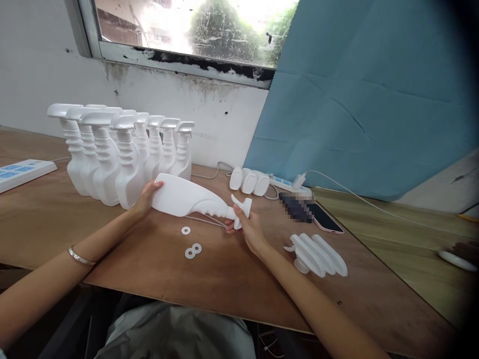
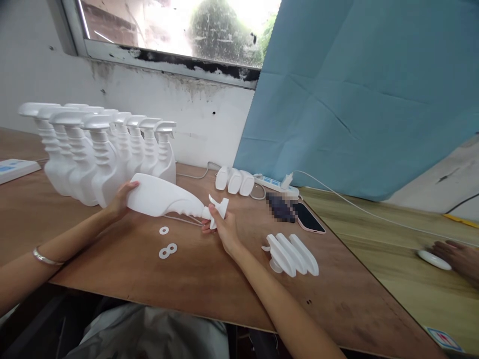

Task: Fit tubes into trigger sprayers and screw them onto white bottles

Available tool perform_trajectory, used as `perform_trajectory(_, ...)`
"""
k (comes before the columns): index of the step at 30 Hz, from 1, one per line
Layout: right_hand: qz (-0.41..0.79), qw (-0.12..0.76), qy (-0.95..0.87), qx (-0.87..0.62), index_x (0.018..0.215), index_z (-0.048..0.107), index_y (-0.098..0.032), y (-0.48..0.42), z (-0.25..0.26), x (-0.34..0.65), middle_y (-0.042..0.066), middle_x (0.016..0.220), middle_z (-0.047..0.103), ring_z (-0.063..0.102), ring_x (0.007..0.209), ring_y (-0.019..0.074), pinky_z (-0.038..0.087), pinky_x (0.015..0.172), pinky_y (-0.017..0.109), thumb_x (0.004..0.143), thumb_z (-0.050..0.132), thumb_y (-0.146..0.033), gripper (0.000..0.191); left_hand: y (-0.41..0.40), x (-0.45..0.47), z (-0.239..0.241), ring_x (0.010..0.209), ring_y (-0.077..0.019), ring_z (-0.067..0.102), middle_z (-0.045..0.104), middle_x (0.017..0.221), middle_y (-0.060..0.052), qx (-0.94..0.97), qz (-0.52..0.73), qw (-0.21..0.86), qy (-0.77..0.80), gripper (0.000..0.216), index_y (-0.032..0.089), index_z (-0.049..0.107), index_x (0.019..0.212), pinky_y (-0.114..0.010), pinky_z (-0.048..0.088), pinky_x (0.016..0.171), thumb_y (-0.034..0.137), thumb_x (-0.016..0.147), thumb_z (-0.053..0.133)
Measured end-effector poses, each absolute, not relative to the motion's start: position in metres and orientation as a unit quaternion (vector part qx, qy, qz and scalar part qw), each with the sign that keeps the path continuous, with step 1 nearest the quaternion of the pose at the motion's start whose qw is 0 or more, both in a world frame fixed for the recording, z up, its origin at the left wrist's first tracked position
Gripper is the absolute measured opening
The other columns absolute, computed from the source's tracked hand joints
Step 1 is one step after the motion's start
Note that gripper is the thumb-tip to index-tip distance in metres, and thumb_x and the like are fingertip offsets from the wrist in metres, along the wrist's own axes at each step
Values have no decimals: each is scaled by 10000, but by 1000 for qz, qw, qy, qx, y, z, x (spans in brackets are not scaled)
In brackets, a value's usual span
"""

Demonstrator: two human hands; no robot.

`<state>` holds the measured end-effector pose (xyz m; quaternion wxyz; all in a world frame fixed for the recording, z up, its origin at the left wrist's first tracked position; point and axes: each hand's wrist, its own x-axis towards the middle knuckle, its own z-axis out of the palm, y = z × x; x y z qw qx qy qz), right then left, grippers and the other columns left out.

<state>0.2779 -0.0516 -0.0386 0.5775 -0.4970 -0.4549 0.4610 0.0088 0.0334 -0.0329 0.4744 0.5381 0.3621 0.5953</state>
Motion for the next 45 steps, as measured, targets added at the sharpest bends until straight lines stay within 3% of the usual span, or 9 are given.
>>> perform_trajectory(4, 432, 582, -474, -501, 669, 583, -135, -52, -38, 280, 38, 509, 633, 503, 326, 119, 430, 325, 230, 726, 506, -566, 441, 35, 10, -33, 576, -201, 561, 586, 667, -46, 596, 567, 378, 423, 442, 136, 537, 902, -296, 435, 507, 525, 701, 477)
perform_trajectory(7, 422, 597, -471, -494, 633, 559, -138, -51, -39, 281, 33, 475, 615, 444, 283, 100, 360, 287, 215, 747, 448, -591, 480, 30, 12, -29, 765, -243, 581, 600, 835, -80, 622, 565, 285, 461, 436, 149, 492, 997, -361, 456, 659, 490, 726, 482)
perform_trajectory(12, 417, 625, -457, -476, 627, 526, -143, -52, -39, 278, 21, 437, 585, 404, 259, 87, 299, 273, 200, 757, 398, -619, 509, 2, 34, -9, 1199, -313, 347, 418, 1267, -177, 791, 448, -145, 392, 564, 121, 391, 1216, -470, 262, 975, 427, 752, 487)
perform_trajectory(16, 414, 628, -471, -461, 651, 541, -142, -57, -39, 272, 12, 436, 580, 414, 266, 93, 300, 279, 205, 774, 381, -609, 508, -23, 77, 5, 1241, -289, 306, 402, 1312, -146, 875, 303, -271, 262, 602, 137, 344, 1277, -491, 135, 1035, 479, 788, 424)
perform_trajectory(21, 403, 648, -462, -452, 645, 552, -139, -63, -37, 268, 8, 421, 566, 438, 274, 109, 324, 282, 218, 790, 385, -580, 494, -32, 125, 9, 1144, -251, 425, 491, 1228, -138, 891, 258, -292, 233, 458, 97, 421, 1192, -453, 220, 1007, 364, 821, 442)
perform_trajectory(25, 396, 664, -454, -443, 660, 565, -137, -63, -34, 272, -1, 413, 555, 411, 260, 99, 317, 273, 217, 790, 391, -569, 484, -28, 135, 7, 922, -229, 556, 581, 1053, -133, 880, 281, -303, 234, 492, 81, 400, 1192, -401, 366, 855, 425, 840, 411)
perform_trajectory(32, 448, 631, -492, -399, 652, 606, -128, -65, -32, 268, 34, 480, 585, 469, 318, 106, 366, 324, 222, 795, 291, -606, 590, -24, 125, 6, 640, -192, 583, 586, 695, -57, 867, 315, -305, 235, 401, 133, 511, 833, -314, 426, 678, 515, 821, 386)
perform_trajectory(39, 481, 617, -486, -390, 761, 562, -168, -64, -28, 271, 15, 529, 611, 489, 347, 104, 376, 349, 211, 737, 307, -668, 561, -23, 100, 27, 791, -214, 596, 600, 936, -97, 862, 394, -191, 257, 449, 147, 430, 1142, -292, 432, 644, 414, 786, 492)
perform_trajectory(45, 481, 620, -485, -386, 775, 564, -155, -61, -31, 276, 13, 558, 621, 503, 372, 93, 383, 372, 198, 775, 375, -580, 464, -5, 61, 48, 781, -179, 562, 567, 940, -71, 733, 571, -49, 366, 255, 171, 409, 1043, -304, 428, 682, 296, 827, 464)
